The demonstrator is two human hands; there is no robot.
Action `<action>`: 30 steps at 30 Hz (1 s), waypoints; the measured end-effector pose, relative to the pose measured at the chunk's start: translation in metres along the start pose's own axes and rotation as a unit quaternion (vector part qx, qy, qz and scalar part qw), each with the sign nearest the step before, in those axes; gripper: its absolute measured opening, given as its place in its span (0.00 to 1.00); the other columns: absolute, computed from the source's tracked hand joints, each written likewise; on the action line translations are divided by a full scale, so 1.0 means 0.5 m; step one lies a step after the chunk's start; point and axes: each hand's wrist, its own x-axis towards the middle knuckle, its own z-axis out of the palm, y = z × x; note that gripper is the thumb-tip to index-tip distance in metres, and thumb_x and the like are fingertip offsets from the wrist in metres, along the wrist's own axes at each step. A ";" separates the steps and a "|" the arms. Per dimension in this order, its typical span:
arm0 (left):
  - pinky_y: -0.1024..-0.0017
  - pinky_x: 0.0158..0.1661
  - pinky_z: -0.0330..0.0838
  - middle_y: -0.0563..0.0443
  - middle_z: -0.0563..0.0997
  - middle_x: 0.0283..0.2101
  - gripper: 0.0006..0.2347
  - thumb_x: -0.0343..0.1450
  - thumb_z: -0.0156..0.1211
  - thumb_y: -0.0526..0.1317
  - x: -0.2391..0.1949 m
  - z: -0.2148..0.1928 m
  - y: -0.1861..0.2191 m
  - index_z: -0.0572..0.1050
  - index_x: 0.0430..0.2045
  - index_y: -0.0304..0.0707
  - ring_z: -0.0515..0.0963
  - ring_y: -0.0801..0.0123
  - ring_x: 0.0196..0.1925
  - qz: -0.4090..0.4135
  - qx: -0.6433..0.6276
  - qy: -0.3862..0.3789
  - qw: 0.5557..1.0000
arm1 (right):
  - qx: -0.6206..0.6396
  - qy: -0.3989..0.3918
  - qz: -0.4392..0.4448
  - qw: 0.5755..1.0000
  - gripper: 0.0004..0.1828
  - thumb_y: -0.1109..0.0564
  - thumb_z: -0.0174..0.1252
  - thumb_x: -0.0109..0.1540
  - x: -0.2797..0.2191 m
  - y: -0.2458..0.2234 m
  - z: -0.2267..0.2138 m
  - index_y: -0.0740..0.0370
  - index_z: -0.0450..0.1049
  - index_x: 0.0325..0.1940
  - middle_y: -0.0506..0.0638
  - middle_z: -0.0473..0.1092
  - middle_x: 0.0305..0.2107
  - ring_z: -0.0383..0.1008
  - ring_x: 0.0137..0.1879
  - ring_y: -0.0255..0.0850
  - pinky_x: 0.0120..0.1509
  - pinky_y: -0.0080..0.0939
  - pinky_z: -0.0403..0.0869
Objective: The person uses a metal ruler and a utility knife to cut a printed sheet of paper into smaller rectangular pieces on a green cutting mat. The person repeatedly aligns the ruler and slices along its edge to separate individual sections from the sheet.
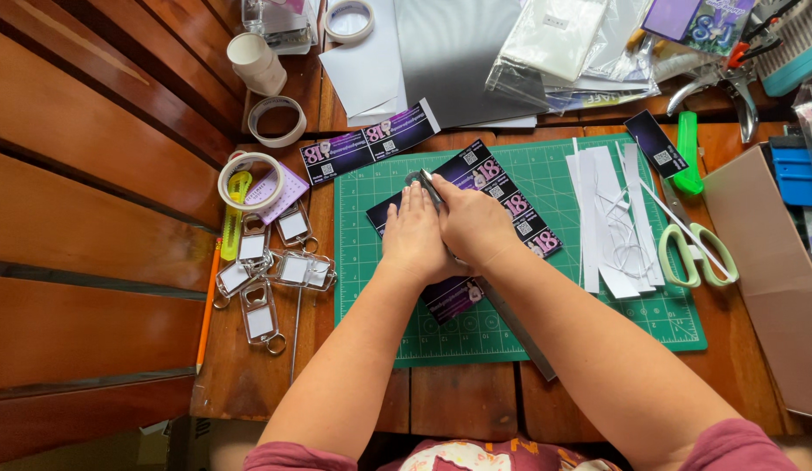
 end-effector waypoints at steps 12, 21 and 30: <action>0.44 0.72 0.47 0.28 0.49 0.77 0.40 0.70 0.55 0.53 -0.042 -0.034 0.024 0.49 0.70 0.17 0.48 0.44 0.80 0.002 -0.002 0.019 1.000 | -0.035 -0.003 -0.019 0.999 0.31 0.51 0.44 0.64 -0.038 0.005 -0.018 0.36 0.64 0.73 0.62 0.76 0.30 0.80 0.42 0.64 0.49 0.63 0.77; 0.45 0.73 0.47 0.29 0.51 0.76 0.66 0.46 0.70 0.73 0.011 0.013 0.000 0.49 0.70 0.18 0.49 0.44 0.80 -0.007 0.017 0.014 1.000 | -0.040 -0.046 0.015 0.998 0.32 0.51 0.45 0.65 -0.188 0.031 -0.066 0.39 0.61 0.76 0.63 0.75 0.31 0.79 0.44 0.65 0.50 0.64 0.76; 0.47 0.74 0.46 0.30 0.52 0.76 0.68 0.44 0.74 0.74 0.006 0.005 0.008 0.50 0.70 0.19 0.50 0.46 0.80 -0.020 0.021 0.017 0.999 | -0.054 -0.032 0.050 0.997 0.32 0.49 0.47 0.64 -0.307 0.044 -0.095 0.29 0.62 0.75 0.56 0.75 0.27 0.80 0.40 0.58 0.47 0.58 0.79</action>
